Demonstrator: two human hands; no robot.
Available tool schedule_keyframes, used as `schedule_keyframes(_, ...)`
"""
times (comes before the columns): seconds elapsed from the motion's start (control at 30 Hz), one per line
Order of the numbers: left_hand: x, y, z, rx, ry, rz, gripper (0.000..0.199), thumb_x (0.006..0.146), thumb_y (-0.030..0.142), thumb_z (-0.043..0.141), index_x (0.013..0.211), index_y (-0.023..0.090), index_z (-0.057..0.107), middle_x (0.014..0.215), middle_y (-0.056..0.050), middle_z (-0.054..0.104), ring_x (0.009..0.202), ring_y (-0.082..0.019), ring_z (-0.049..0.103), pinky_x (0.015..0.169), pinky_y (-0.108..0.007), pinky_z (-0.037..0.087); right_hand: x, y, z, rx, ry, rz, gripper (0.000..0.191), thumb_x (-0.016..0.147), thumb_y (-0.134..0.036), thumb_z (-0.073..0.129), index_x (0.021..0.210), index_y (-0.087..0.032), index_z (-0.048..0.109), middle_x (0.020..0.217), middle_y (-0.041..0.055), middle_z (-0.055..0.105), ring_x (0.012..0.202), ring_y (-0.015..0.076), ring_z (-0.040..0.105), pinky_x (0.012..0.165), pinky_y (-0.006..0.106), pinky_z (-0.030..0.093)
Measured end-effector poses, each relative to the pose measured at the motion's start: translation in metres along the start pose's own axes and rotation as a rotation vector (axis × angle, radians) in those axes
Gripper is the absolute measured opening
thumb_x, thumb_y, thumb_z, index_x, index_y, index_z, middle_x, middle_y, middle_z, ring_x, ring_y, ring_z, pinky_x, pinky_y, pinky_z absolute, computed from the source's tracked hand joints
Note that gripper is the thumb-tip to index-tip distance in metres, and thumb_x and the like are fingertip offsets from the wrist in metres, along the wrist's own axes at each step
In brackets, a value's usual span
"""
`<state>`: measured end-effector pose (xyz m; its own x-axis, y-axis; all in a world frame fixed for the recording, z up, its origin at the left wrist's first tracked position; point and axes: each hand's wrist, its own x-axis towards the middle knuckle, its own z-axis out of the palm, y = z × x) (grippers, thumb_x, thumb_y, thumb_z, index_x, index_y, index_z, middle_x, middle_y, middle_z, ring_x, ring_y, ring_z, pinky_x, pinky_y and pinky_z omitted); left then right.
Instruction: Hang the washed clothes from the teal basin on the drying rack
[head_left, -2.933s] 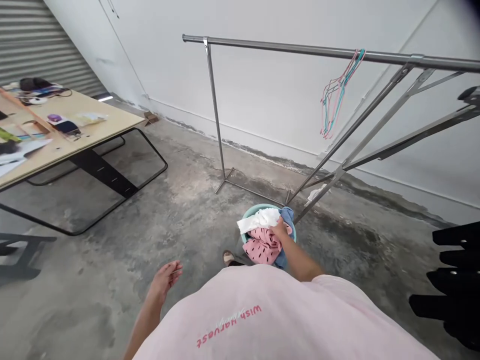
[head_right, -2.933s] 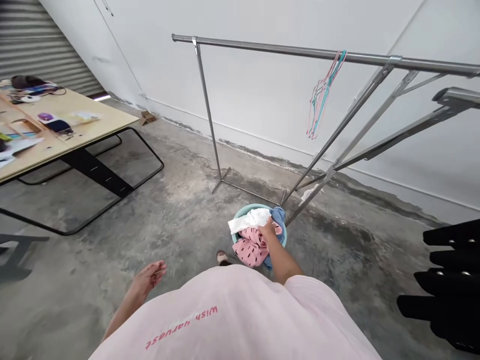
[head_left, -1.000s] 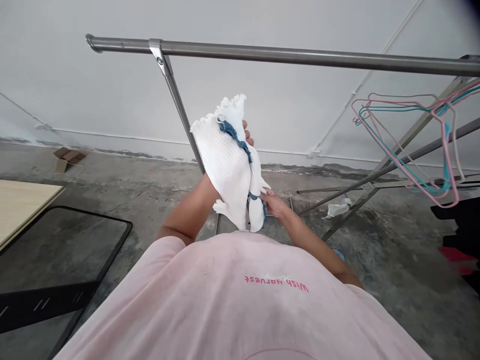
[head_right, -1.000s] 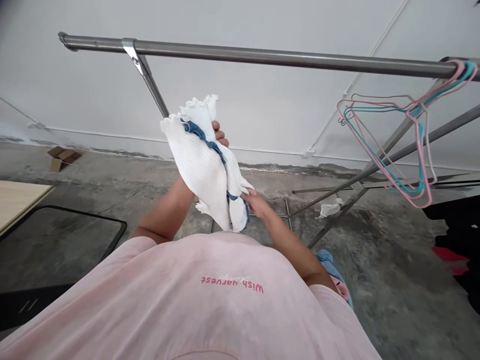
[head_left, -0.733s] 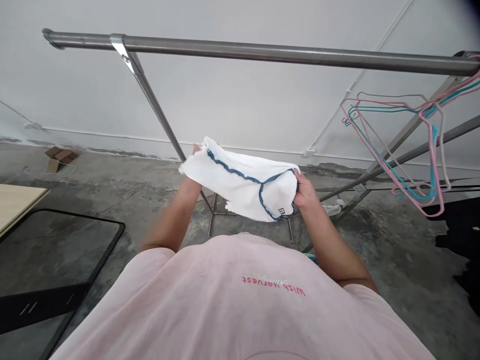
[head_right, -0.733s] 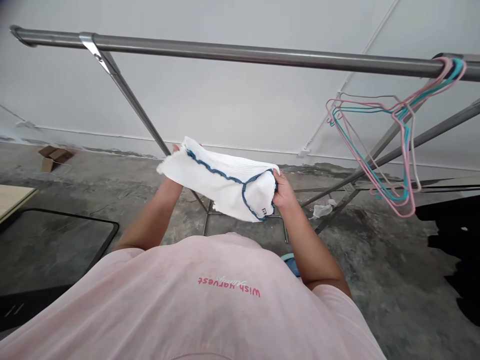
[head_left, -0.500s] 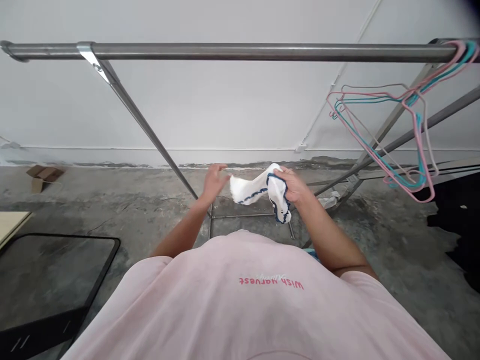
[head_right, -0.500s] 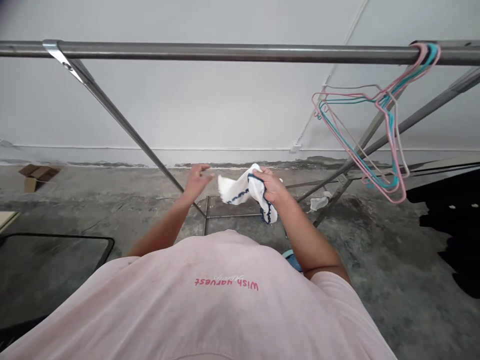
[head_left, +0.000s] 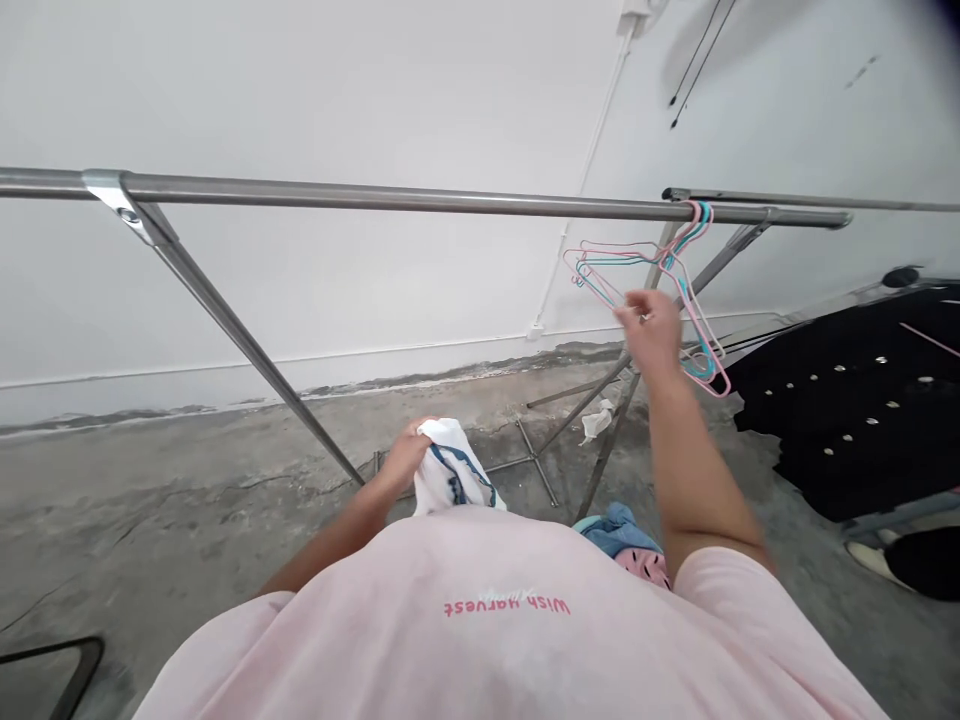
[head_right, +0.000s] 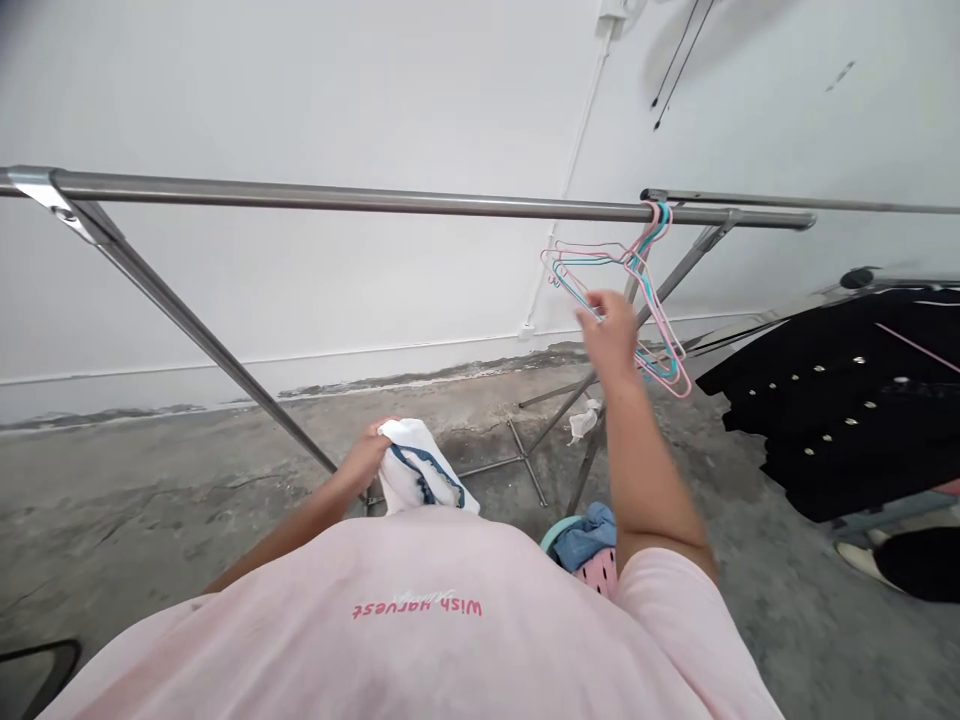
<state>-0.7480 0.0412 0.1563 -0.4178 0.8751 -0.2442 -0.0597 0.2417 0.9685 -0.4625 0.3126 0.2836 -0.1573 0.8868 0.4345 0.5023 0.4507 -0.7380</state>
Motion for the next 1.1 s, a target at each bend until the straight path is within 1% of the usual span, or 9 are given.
schedule_keyframes(0.07,-0.009,0.001,-0.009,-0.021,0.026,-0.043,0.032,0.060,0.033,0.059,0.088,0.019,0.065,0.076,-0.002,0.067,0.069,-0.020,0.059,0.063,-0.028,0.042,0.027,0.020,-0.027,-0.238,0.212,0.007,0.035,0.089,-0.016,0.065,0.123,-0.012,0.059,0.127,0.0176,0.058,0.116,0.0229,0.045,0.109,0.041,0.027)
schedule_keyframes(0.13,-0.017,0.003,-0.014,0.006,0.039,-0.062,0.035,0.058,0.031,0.059,0.091,0.019,0.065,0.077,-0.001,0.068,0.066,-0.018,0.058,0.062,-0.027,0.042,0.045,0.037,-0.038,-0.463,0.300,0.039,0.041,0.089,-0.018,0.068,0.129,-0.014,0.059,0.130,0.0188,0.057,0.118,0.0233,0.043,0.100,0.039,0.031)
schedule_keyframes(0.27,-0.028,0.004,-0.019,0.122,0.075,0.034,0.049,0.057,0.026,0.056,0.105,0.019,0.067,0.092,-0.003,0.071,0.078,-0.020,0.064,0.069,-0.027,0.047,0.059,0.053,-0.034,-0.649,0.271,0.106,0.039,0.090,-0.019,0.068,0.129,-0.016,0.061,0.129,0.0187,0.057,0.110,0.0225,0.042,0.082,0.037,0.029)
schedule_keyframes(0.4,-0.033,-0.001,-0.035,0.297,0.150,0.078,0.061,0.062,0.028,0.056,0.122,0.022,0.066,0.096,-0.004,0.072,0.083,-0.022,0.066,0.073,-0.029,0.049,0.064,0.057,-0.028,-0.699,0.243,0.088,0.031,0.091,-0.016,0.066,0.122,-0.013,0.065,0.124,0.0193,0.058,0.105,0.0219,0.041,0.078,0.037,0.025)
schedule_keyframes(0.57,-0.038,-0.006,-0.061,0.581,0.176,0.069,0.039,0.069,0.029,0.059,0.104,0.027,0.075,0.112,-0.004,0.075,0.100,-0.028,0.068,0.086,-0.032,0.049,0.074,0.056,-0.031,-0.727,0.332,0.025,0.043,0.089,-0.021,0.071,0.129,-0.013,0.061,0.129,0.0194,0.056,0.110,0.0220,0.040,0.079,0.037,0.024)
schedule_keyframes(0.7,-0.043,-0.005,-0.067,0.689,0.127,0.004,0.023,0.072,0.041,0.065,0.086,0.027,0.077,0.103,-0.006,0.077,0.100,-0.031,0.068,0.086,-0.033,0.047,0.082,0.051,-0.032,-0.733,0.280,0.007,0.028,0.094,-0.020,0.063,0.119,-0.009,0.068,0.125,0.0219,0.058,0.110,0.0226,0.041,0.079,0.039,0.022)
schedule_keyframes(0.87,-0.045,-0.005,-0.064,0.776,0.116,0.016,0.027,0.074,0.049,0.060,0.070,0.025,0.071,0.087,-0.006,0.076,0.089,-0.030,0.067,0.077,-0.032,0.045,0.080,0.033,-0.029,-0.706,0.221,0.003,0.027,0.100,-0.024,0.056,0.113,-0.007,0.071,0.113,0.0219,0.065,0.092,0.0191,0.047,0.075,0.037,0.021)
schedule_keyframes(1.0,-0.045,-0.008,-0.060,0.668,0.083,0.010,0.033,0.075,0.054,0.060,0.065,0.024,0.068,0.074,-0.005,0.071,0.076,-0.027,0.064,0.070,-0.032,0.043,0.074,0.011,-0.033,-0.659,0.190,0.024,0.027,0.101,-0.030,0.055,0.113,-0.012,0.071,0.102,0.0174,0.069,0.078,0.0152,0.046,0.072,0.035,0.021)
schedule_keyframes(1.1,-0.044,-0.009,-0.056,0.288,0.063,-0.089,0.035,0.067,0.056,0.073,0.067,0.022,0.068,0.067,-0.003,0.068,0.067,-0.023,0.061,0.065,-0.032,0.043,0.071,-0.001,-0.043,-0.642,0.208,0.039,0.027,0.101,-0.031,0.053,0.111,-0.015,0.072,0.100,0.0157,0.070,0.077,0.0156,0.047,0.071,0.034,0.024)
